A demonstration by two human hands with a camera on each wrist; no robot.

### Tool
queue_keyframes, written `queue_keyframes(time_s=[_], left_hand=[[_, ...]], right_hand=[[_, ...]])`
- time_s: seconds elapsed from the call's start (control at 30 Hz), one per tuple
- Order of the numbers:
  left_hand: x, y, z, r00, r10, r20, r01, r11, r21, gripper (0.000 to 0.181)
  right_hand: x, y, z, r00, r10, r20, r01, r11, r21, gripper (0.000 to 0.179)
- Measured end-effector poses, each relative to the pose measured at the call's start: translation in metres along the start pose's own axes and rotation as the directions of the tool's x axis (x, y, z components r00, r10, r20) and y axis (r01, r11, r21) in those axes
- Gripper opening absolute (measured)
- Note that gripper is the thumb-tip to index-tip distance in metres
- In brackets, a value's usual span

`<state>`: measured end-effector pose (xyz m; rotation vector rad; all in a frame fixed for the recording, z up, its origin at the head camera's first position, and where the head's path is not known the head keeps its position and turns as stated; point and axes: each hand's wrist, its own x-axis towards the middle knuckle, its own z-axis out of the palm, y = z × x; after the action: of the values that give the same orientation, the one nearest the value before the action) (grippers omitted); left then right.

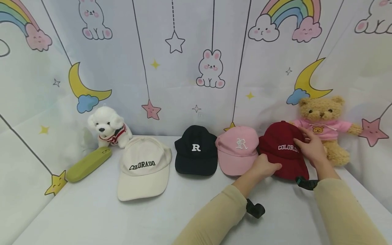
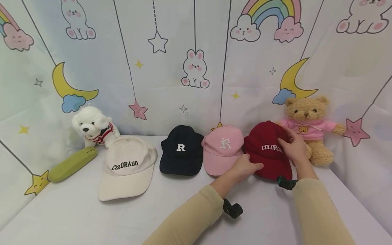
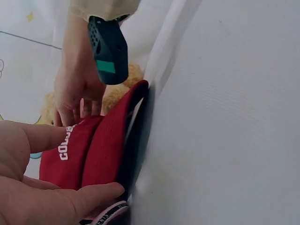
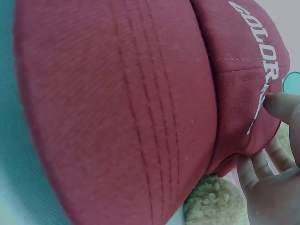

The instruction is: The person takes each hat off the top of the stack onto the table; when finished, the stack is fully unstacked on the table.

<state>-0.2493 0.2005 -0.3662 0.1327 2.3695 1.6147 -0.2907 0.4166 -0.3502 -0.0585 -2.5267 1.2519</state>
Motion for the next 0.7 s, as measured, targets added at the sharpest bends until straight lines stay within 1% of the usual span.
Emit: queue_keyframes(time_s=[0.23,0.33,0.47,0.6,0.7], left_hand=[[-0.006,0.002,-0.004,1.000,-0.020,-0.008,0.020,0.999,-0.027,0.058],[-0.010,0.003,-0.006,1.000,-0.015,-0.004,0.014,0.999,-0.052,0.062],[-0.012,0.001,-0.009,1.000,0.012,-0.013,-0.013,0.997,-0.080,0.064],[-0.010,-0.004,-0.015,0.998,0.050,-0.024,-0.052,0.994,-0.094,0.059],[-0.009,-0.008,-0.021,0.997,0.071,-0.003,-0.071,0.987,-0.147,0.057]], right_hand=[[-0.001,0.001,0.000,1.000,-0.013,-0.005,0.013,1.000,-0.026,0.065],[-0.002,0.001,0.001,0.999,-0.037,-0.009,0.036,0.999,-0.027,0.064],[-0.003,0.002,0.002,0.997,-0.073,-0.003,0.073,0.997,-0.036,0.064],[-0.005,0.002,0.000,0.997,-0.075,0.017,0.076,0.996,-0.051,0.066],[-0.007,0.002,-0.001,0.998,-0.066,0.021,0.068,0.995,-0.073,0.067]])
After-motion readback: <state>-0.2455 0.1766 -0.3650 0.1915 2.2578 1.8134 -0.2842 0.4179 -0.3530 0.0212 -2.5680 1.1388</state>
